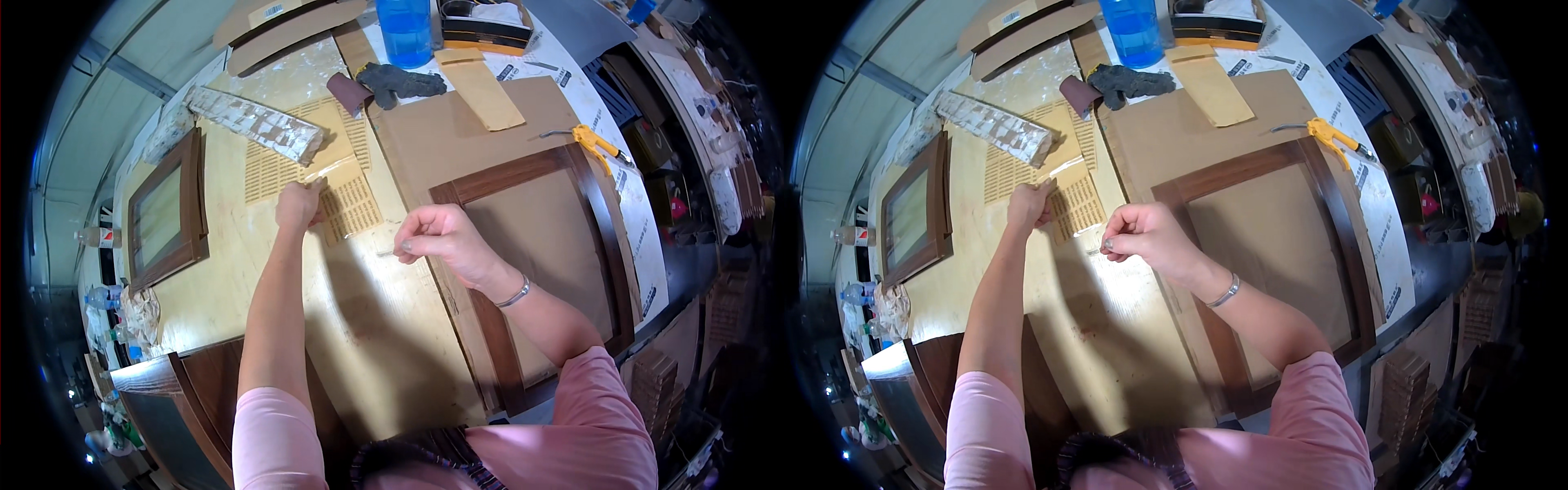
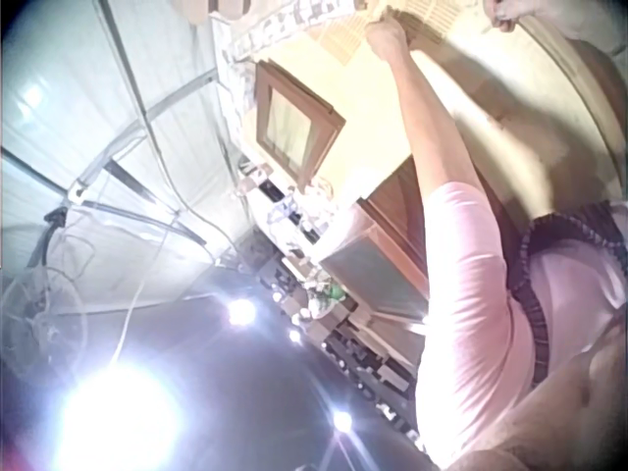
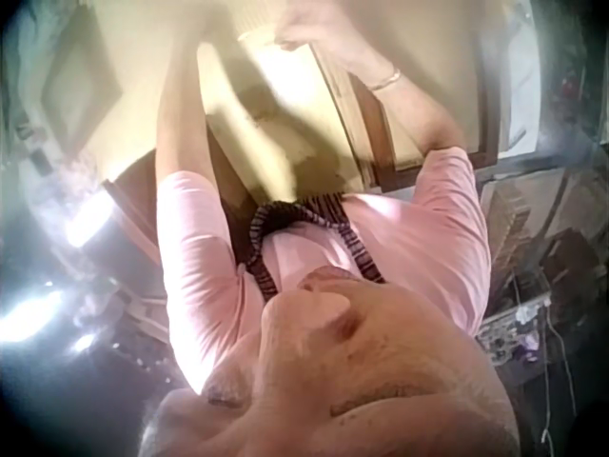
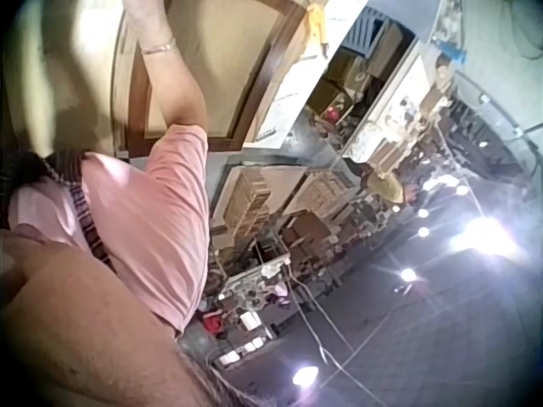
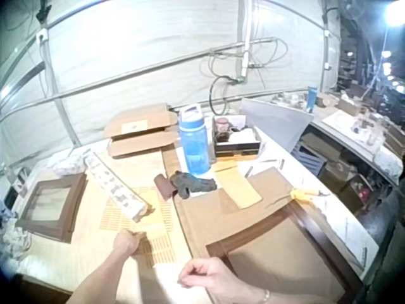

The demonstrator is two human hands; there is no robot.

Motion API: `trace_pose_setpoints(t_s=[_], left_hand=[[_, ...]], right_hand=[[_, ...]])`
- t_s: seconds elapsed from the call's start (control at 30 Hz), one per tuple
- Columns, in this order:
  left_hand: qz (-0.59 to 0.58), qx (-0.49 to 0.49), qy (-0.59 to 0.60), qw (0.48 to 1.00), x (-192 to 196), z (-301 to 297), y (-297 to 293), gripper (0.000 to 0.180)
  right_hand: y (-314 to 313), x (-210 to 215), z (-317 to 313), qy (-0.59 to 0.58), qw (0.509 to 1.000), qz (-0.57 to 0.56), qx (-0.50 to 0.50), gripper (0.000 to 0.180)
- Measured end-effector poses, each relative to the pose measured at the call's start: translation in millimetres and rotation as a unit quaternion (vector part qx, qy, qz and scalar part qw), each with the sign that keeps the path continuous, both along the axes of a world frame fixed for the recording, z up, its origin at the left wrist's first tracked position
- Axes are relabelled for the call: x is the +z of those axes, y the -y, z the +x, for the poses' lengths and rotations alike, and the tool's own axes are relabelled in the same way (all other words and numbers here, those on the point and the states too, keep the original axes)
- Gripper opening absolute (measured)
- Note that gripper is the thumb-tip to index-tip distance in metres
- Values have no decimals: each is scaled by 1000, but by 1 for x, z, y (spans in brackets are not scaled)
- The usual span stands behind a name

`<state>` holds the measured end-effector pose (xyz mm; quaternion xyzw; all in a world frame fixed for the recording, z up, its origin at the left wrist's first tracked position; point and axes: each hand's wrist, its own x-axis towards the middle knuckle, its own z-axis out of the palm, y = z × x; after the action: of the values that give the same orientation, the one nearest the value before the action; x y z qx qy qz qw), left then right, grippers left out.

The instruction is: The person pours liquid onto a cloth and wipes the glass and wooden frame of a cabinet door. They then use a small wooden block and the cloth to clean the corners and edges of the glass before picking up the door and placing it aside.

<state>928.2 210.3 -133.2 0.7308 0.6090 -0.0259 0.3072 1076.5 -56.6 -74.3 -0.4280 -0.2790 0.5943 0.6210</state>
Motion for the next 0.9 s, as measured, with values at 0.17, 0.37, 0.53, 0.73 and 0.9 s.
trace_pose_setpoints(t_s=[0.17,0.37,0.53,0.73,0.9], left_hand=[[2,-14,-26,1000,3,1,-1,54],[23,-33,-70,997,4,1,-2,49],[68,-68,-143,985,22,13,7,48],[97,-68,-154,981,24,16,12,52],[81,-51,-129,987,20,10,9,59]], right_hand=[[1,-1,-2,0,1000,-4,7,4],[1,-8,-6,-24,1000,2,16,3],[2,-10,-5,-27,1000,1,13,3],[2,-10,-6,-26,1000,6,14,3],[2,-9,-7,-28,1000,2,13,3]])
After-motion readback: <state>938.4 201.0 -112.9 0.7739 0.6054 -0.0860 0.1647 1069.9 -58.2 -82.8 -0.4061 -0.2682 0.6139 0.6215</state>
